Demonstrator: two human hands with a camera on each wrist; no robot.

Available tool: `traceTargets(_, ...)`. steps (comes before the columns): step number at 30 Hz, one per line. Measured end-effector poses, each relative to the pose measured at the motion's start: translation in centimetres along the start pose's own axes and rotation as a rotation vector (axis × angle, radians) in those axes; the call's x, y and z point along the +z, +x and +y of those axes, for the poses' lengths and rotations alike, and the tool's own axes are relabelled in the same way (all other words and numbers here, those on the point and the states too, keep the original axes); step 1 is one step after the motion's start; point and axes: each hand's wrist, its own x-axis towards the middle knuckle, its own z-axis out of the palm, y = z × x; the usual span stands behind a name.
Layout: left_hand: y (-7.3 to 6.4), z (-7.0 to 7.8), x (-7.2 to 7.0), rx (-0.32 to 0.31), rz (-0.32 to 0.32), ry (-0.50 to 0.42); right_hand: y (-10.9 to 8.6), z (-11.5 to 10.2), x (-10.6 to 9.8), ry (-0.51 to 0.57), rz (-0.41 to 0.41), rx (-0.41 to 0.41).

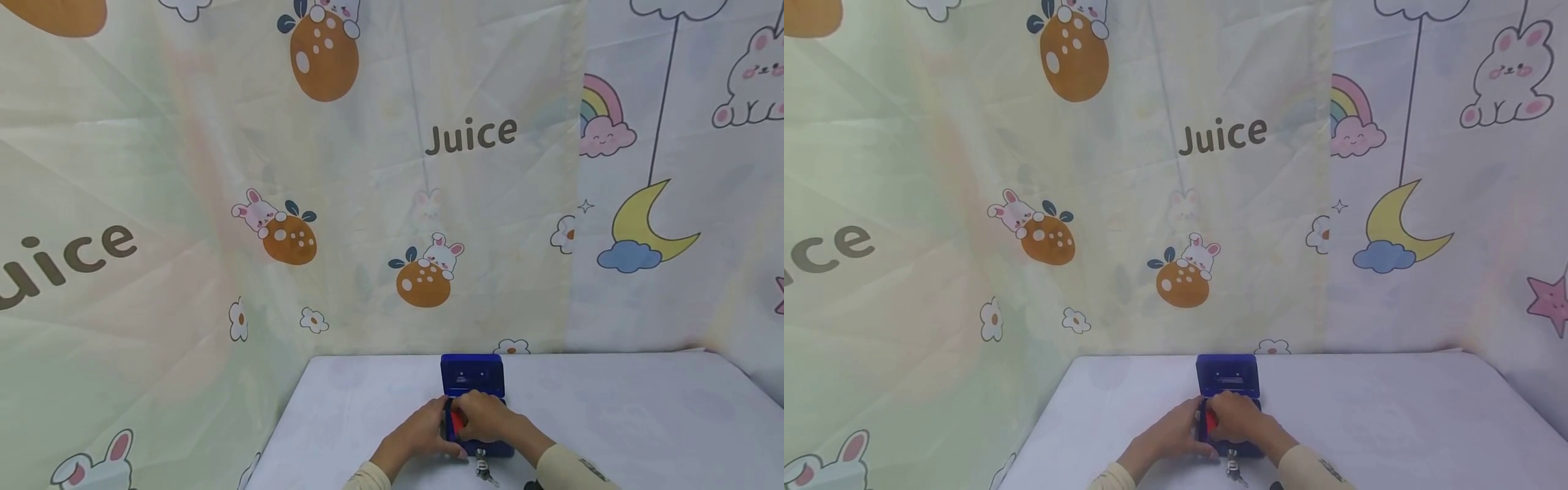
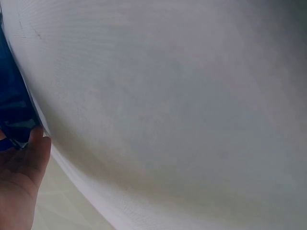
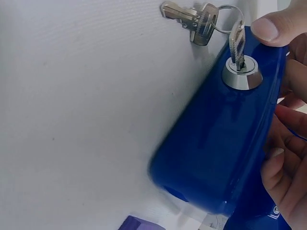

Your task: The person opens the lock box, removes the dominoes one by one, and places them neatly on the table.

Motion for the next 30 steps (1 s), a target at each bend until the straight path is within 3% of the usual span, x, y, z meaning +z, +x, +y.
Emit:
traceTargets(6, 0.0, 0.3, -0.1, -0.077, -0.033, -0.022, -0.1, 0.0, -0.3, -0.005, 0.010, 0.005)
traceTargets(20, 0.0, 0.3, -0.1, -0.106, -0.036, -0.025, -0.6, 0.0, -1.1, 0.005, -0.003, 0.031)
traceTargets(30, 0.2, 0.0, 0.1, -0.041, -0.011, -0.035, -1.2, 0.4, -1.7, -0.029, 0.020, 0.019)
